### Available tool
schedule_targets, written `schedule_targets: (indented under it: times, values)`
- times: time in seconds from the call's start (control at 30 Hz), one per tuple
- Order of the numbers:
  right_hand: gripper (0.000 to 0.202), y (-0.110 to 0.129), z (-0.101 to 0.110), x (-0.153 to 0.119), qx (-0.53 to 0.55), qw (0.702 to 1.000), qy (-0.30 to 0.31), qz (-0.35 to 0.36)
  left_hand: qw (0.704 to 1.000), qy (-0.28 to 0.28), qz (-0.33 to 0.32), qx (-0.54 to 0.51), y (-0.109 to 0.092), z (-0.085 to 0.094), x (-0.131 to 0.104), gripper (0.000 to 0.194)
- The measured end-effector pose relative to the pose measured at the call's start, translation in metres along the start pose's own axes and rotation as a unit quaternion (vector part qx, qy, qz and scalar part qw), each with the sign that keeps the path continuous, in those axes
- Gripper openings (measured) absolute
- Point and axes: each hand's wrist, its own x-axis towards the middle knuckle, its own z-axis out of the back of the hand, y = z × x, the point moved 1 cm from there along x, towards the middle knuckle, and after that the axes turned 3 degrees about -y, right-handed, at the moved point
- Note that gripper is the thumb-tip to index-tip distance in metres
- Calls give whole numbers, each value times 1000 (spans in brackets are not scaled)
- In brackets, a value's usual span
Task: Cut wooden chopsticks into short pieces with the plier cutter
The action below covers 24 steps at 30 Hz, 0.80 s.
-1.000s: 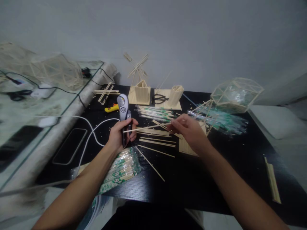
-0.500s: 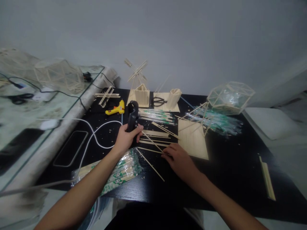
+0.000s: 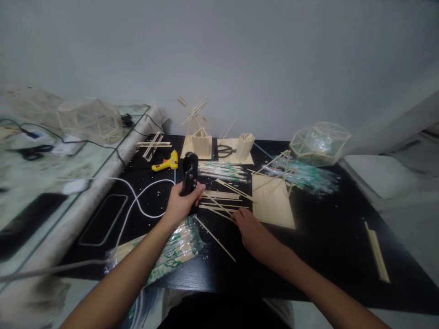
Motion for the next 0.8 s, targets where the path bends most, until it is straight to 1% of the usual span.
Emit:
schedule_targets:
  times: [0.07,0.17,0.23,0.33,0.4,0.47,0.53,0.63,0.7,0.8]
  values:
    - [31,-3,4,-1,60,998,4,-23,999,14,-23,45,-3,-1,-4,33]
    - [21,-7,10,-1,144,989,-3,-37,991,43,-59,109,-8,-4,-9,32]
    - [20,-9,14,0,193,980,1,-47,989,50,-70,122,-13,-7,-11,32]
    - [21,-10,21,-2,245,968,-9,-51,993,51,-55,92,-26,-11,-15,32]
    - [23,-8,23,-4,278,959,-30,-43,994,68,-37,76,-37,-15,-18,30]
    - [24,-4,22,-7,312,948,-46,-34,995,87,-19,49,-48,-21,-23,28]
    - [25,1,17,-8,341,937,-66,-27,993,104,-15,48,-57,-27,-28,26]
    - [29,7,7,-7,376,921,-102,-14,994,85,-38,56,-66,-39,-34,25]
    - [32,9,2,-3,389,913,-122,-3,996,72,-47,38,-69,-47,-36,25]
    - [32,6,1,4,384,912,-141,22,996,76,-38,-1,-70,-58,-37,24]
